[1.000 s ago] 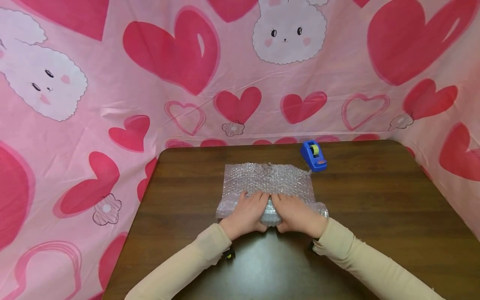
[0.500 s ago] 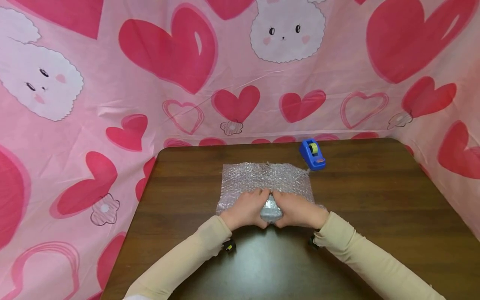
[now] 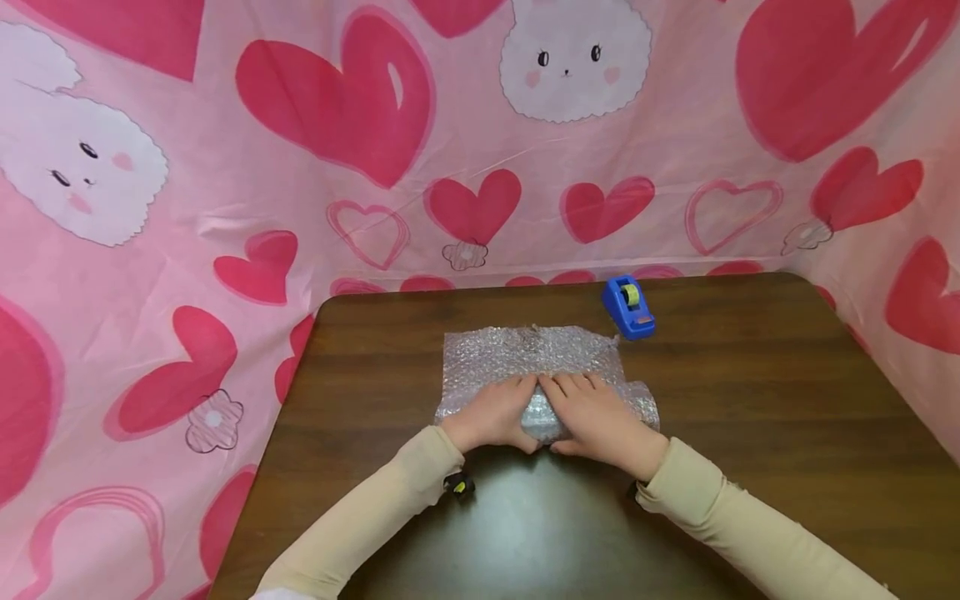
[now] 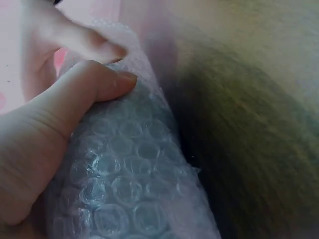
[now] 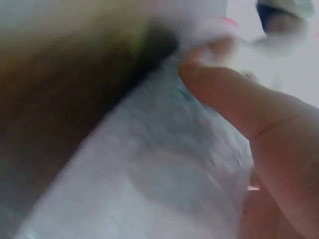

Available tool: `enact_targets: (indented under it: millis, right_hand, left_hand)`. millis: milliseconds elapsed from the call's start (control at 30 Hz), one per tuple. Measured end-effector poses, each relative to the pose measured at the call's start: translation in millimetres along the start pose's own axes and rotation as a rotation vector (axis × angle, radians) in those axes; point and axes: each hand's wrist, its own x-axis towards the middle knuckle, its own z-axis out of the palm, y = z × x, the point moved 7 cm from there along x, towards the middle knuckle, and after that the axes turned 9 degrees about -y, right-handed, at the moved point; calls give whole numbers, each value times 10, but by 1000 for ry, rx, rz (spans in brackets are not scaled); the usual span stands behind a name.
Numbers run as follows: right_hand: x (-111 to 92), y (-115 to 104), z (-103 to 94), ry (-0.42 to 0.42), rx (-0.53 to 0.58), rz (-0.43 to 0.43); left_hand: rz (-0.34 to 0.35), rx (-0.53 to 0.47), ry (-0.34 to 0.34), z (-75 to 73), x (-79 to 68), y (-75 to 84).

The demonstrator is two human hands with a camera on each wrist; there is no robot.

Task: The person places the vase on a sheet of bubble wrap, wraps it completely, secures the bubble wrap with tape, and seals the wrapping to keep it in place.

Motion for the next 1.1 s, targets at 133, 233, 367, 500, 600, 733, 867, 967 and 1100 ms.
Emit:
enact_targets:
  millis: [133,233,367,500,600,733,867,967,1100]
  right_hand:
    - [-33,-82,22,42,-71,-30]
    - [-24,-84,46,46,-53,-30]
    - [33,-54,59,31,1,-41]
    - [84,-22,65,-18,82,-61]
    - [131,13,84,-93,158,-55]
    - [192,74,96,-207,251,-19]
    - [230,114,96,-260,306,-18]
    - [252,130,104,-269,330,-32]
    - [275,130,134,-291,346,-38]
  left_hand:
    - [-1,-129,-76,2,15,-35]
    - [1,-243,-147,16,22,-63]
    - [-20,-333,-194,19,33,-105]
    - [-45,-366,-209,43,38,-125]
    - [-55,-366,-211,61,41,-124]
    - [-55,-364,-209,58,44,-119]
    - [-51,-372,-212,62,36,-126]
    - [-50,-372,-207,64,25,-135]
    - [-47,-375,-185,54,1,-141]
